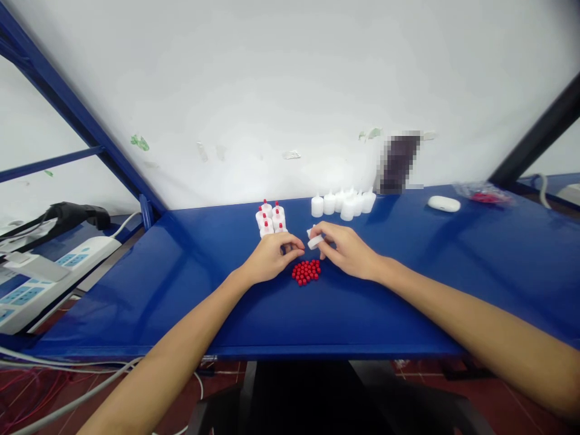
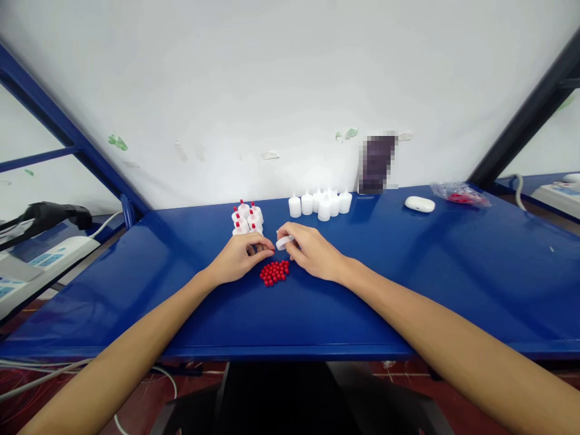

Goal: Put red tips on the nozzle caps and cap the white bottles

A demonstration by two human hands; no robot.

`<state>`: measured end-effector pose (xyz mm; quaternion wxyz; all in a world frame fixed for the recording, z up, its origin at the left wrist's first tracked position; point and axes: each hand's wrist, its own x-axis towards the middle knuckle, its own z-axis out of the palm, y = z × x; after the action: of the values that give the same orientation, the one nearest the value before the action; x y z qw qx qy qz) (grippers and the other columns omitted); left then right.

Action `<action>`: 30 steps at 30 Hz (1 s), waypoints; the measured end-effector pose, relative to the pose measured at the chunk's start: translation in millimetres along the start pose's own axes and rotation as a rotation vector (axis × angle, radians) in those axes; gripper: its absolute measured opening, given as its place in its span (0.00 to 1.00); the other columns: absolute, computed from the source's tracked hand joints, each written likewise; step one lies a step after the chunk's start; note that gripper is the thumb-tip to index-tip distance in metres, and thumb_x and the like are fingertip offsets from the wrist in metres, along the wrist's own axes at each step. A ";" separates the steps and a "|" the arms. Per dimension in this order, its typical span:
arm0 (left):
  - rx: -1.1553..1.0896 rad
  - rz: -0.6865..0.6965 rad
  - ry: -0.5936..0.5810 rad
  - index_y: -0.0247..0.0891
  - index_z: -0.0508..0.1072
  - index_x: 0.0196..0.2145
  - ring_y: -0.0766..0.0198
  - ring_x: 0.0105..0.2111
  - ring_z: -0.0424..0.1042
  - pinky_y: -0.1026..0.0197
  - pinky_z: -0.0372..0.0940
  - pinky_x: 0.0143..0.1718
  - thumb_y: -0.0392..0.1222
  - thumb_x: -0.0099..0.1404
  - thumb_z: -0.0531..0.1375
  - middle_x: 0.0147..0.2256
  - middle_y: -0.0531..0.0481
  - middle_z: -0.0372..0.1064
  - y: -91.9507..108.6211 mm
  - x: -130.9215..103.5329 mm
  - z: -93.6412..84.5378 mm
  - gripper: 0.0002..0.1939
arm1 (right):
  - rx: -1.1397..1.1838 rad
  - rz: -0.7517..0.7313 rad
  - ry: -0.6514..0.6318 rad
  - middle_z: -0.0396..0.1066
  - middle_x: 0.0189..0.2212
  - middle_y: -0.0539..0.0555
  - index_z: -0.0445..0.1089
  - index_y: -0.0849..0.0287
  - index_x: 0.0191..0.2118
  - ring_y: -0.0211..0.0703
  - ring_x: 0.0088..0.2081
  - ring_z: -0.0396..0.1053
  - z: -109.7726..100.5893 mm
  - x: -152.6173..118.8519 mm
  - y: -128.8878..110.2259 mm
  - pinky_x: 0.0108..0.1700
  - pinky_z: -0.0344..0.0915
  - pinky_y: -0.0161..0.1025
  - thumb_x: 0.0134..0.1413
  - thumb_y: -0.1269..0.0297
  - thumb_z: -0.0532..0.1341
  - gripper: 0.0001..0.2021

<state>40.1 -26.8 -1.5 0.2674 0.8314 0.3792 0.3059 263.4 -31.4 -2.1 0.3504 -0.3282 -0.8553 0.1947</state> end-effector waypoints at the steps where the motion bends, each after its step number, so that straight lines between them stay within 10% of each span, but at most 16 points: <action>1: -0.084 -0.045 0.024 0.36 0.78 0.37 0.66 0.29 0.70 0.65 0.65 0.31 0.44 0.65 0.62 0.31 0.49 0.74 0.7 0.4 0.3 0.09 | -0.027 -0.043 -0.005 0.70 0.36 0.51 0.64 0.55 0.40 0.39 0.31 0.68 0.3 -1.0 -2.9 0.34 0.63 0.36 0.63 0.70 0.52 0.06; 12: -0.603 -0.169 0.084 0.33 0.73 0.38 0.72 0.17 0.66 0.70 0.57 0.18 0.54 0.60 0.67 0.24 0.54 0.68 10.5 1.8 -2.1 0.19 | -0.121 -0.171 0.110 0.66 0.26 0.47 0.61 0.54 0.38 0.37 0.25 0.61 1.0 -5.1 -19.3 0.30 0.58 0.35 0.58 0.72 0.55 0.05; 30: -0.672 -0.208 -0.098 0.34 0.72 0.40 0.75 0.12 0.55 0.71 0.51 0.16 0.58 0.62 0.64 0.14 0.62 0.60 16.5 -0.7 -2.9 0.22 | -0.289 -0.292 0.030 0.73 0.40 0.55 0.61 0.57 0.60 0.42 0.32 0.70 -2.0 -3.3 -18.8 0.36 0.68 0.41 0.59 0.70 0.56 0.23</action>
<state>45.4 -36.1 11.4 0.5736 0.6676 0.3265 0.3446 258.7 -46.8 8.4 0.3370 -0.2503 -0.9076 0.0123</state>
